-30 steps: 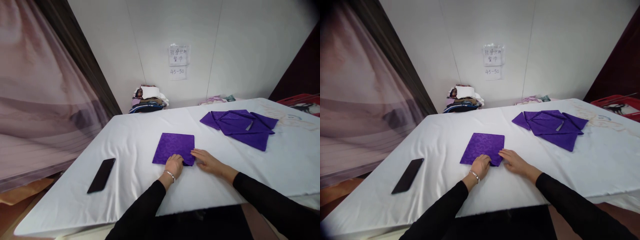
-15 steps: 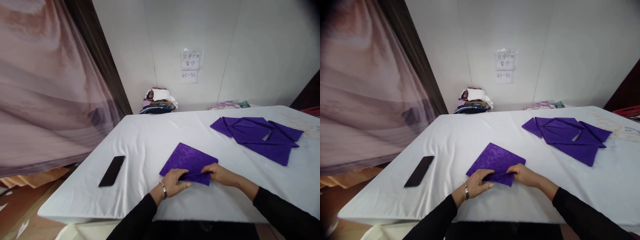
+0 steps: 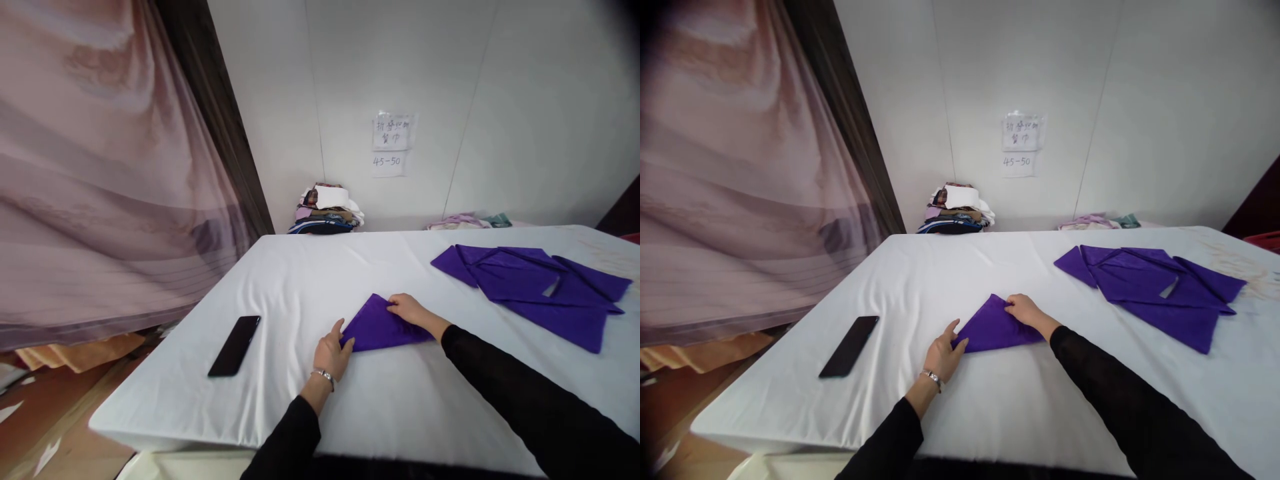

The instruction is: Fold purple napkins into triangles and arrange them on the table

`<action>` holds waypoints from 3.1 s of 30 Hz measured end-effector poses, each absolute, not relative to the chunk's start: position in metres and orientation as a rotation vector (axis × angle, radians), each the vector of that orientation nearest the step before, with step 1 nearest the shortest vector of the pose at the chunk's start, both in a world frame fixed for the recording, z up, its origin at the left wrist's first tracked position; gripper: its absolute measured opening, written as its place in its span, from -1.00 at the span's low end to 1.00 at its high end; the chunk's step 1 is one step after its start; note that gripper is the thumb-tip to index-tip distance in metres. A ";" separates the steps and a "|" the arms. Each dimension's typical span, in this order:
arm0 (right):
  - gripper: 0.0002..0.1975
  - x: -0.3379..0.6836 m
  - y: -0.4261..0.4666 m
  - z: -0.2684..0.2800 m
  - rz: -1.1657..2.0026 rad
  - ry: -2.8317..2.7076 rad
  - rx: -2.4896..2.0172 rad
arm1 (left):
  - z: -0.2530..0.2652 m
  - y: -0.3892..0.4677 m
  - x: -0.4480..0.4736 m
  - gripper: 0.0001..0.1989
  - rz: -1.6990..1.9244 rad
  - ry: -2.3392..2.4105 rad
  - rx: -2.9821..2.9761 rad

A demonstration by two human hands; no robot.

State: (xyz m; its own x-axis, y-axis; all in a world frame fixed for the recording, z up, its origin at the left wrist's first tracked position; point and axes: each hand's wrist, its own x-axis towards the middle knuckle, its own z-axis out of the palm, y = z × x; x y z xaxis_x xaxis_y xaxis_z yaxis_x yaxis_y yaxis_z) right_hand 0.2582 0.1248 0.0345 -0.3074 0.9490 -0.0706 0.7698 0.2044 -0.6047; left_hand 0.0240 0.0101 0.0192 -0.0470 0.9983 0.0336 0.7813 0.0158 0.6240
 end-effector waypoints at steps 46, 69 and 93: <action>-0.68 0.242 0.103 0.007 0.151 -2.201 -1.789 | 0.035 0.021 0.073 -0.65 0.691 1.721 2.449; -0.64 0.318 0.090 0.006 0.050 -2.173 -1.718 | 0.007 0.066 0.107 -0.37 0.187 1.702 2.453; -0.40 0.271 0.078 -0.009 0.235 -2.551 -1.415 | 0.010 0.017 0.044 -0.41 0.421 1.763 2.250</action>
